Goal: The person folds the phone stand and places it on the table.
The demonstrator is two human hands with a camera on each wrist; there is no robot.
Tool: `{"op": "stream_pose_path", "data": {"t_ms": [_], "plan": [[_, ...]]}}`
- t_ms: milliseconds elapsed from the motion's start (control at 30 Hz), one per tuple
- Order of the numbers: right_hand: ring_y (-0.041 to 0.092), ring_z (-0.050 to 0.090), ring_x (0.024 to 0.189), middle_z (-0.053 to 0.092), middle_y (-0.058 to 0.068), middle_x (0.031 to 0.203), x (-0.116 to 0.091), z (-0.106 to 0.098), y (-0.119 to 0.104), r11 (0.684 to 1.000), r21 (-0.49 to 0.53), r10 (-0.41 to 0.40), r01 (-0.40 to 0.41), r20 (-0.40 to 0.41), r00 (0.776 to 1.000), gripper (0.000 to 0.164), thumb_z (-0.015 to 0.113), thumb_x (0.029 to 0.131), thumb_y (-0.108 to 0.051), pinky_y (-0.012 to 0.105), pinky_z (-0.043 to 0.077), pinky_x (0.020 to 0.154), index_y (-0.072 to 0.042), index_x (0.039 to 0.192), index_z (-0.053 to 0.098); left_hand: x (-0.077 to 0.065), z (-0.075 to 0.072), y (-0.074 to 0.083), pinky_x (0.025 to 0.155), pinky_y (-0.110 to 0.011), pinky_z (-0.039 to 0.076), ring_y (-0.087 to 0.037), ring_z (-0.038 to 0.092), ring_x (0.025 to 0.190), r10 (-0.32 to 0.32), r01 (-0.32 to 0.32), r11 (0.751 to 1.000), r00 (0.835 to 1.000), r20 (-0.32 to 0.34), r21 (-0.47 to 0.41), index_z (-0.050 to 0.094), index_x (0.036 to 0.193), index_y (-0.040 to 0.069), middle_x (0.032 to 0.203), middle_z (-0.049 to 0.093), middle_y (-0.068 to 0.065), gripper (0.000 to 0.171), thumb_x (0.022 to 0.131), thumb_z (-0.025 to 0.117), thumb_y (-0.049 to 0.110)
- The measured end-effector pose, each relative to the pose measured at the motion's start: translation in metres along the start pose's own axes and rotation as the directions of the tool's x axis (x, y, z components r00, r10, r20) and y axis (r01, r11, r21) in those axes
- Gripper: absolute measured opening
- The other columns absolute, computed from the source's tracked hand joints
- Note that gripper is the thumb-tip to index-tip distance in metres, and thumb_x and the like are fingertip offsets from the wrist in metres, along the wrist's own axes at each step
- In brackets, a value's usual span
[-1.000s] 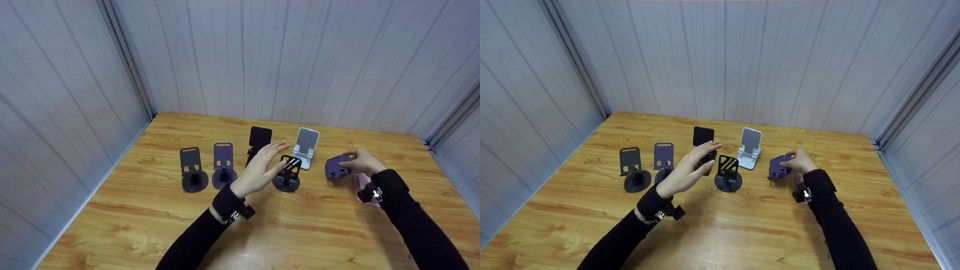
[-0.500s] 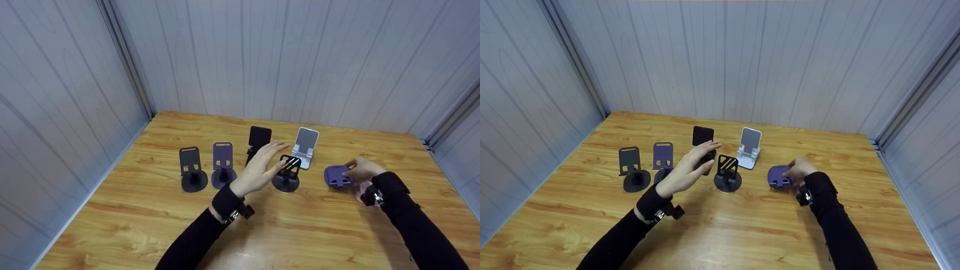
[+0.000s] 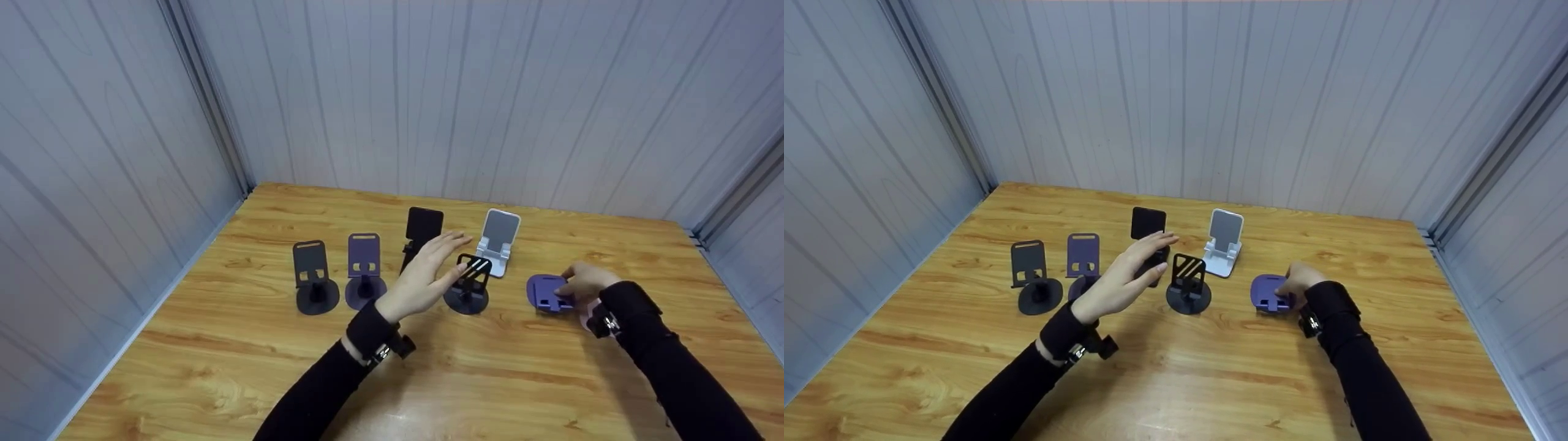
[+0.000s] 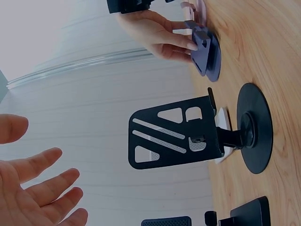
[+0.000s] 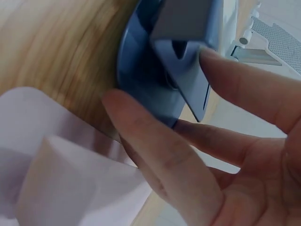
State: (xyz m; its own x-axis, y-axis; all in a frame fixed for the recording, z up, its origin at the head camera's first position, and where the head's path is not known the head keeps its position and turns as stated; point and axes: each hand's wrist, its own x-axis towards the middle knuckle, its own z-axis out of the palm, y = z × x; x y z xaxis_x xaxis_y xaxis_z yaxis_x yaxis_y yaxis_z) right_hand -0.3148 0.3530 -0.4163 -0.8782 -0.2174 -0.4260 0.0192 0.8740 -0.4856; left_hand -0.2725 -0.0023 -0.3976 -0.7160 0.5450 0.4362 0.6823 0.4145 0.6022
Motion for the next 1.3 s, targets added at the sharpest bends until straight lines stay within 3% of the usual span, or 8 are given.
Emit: {"op": "stream_pose_path", "data": {"t_ms": [200,367,500,633,767,1000,1300], "plan": [[0.024,0.065,0.091,0.053,0.039,0.123,0.0,-0.002,0.003,0.999,0.049,0.019,-0.021,0.038,0.999,0.059,0.063,0.095,-0.014,0.03,0.06,0.072,0.026,0.132,0.04,0.0,-0.001,0.001,0.124,-0.047,0.023,-0.03,0.027,0.15,0.004,-0.004,1.0,1.0,0.01,0.001,0.043,0.149,0.008,0.158,0.037,-0.011,0.048,0.106,0.046,0.029],[0.025,0.066,0.094,0.046,0.043,0.131,-0.004,-0.003,0.006,0.996,0.08,0.035,-0.039,0.048,0.998,0.062,0.062,0.095,-0.012,0.034,0.061,0.077,0.026,0.136,0.034,0.001,0.0,0.001,0.124,-0.045,0.021,-0.026,0.025,0.151,0.001,-0.001,1.0,1.0,0.029,0.001,0.042,0.15,0.01,0.159,0.036,-0.01,0.048,0.106,0.045,0.03],[0.025,0.067,0.093,0.048,0.043,0.128,-0.006,-0.003,0.002,0.996,0.08,0.035,-0.038,0.04,0.999,0.062,0.063,0.094,-0.009,0.035,0.061,0.078,0.027,0.135,0.034,0.001,0.0,0.002,0.124,-0.045,0.021,-0.026,0.024,0.151,-0.006,0.006,1.0,0.999,0.041,0.003,0.042,0.15,0.01,0.159,0.035,-0.009,0.049,0.106,0.045,0.031],[0.028,0.066,0.087,0.058,0.04,0.116,-0.007,-0.001,-0.006,0.997,-0.071,0.019,-0.02,-0.022,1.0,0.055,0.066,0.091,-0.009,0.036,0.06,0.075,0.028,0.126,0.045,0.002,0.001,0.002,0.124,-0.047,0.022,-0.027,0.024,0.151,-0.01,0.01,1.0,0.999,0.049,0.0,0.042,0.15,0.011,0.159,0.035,-0.009,0.049,0.106,0.046,0.031],[0.032,0.064,0.083,0.064,0.036,0.103,-0.004,0.003,-0.013,0.972,-0.235,-0.028,0.006,-0.09,0.996,0.043,0.07,0.088,-0.009,0.039,0.057,0.076,0.025,0.11,0.057,0.001,0.001,0.001,0.124,-0.048,0.022,-0.029,0.025,0.151,-0.013,0.013,1.0,0.999,0.048,-0.007,0.042,0.15,0.011,0.159,0.035,-0.01,0.049,0.106,0.046,0.031],[0.032,0.062,0.077,0.066,0.031,0.092,-0.002,0.008,-0.021,0.955,-0.293,-0.073,0.034,-0.122,0.99,0.033,0.073,0.083,-0.004,0.042,0.055,0.073,0.022,0.099,0.061,0.001,0.001,0.0,0.124,-0.048,0.023,-0.031,0.025,0.15,-0.01,0.01,1.0,0.999,0.051,-0.003,0.042,0.15,0.011,0.158,0.037,-0.012,0.048,0.106,0.046,0.031],[0.035,0.061,0.076,0.064,0.027,0.085,0.0,0.021,-0.038,0.898,-0.437,-0.157,0.043,-0.227,0.961,0.022,0.074,0.078,-0.004,0.043,0.052,0.067,0.011,0.085,0.059,0.0,0.001,-0.004,0.123,-0.049,0.022,-0.033,0.025,0.15,-0.014,0.013,1.0,0.999,0.048,0.019,0.042,0.15,0.011,0.158,0.037,-0.013,0.049,0.106,0.045,0.032]]}}
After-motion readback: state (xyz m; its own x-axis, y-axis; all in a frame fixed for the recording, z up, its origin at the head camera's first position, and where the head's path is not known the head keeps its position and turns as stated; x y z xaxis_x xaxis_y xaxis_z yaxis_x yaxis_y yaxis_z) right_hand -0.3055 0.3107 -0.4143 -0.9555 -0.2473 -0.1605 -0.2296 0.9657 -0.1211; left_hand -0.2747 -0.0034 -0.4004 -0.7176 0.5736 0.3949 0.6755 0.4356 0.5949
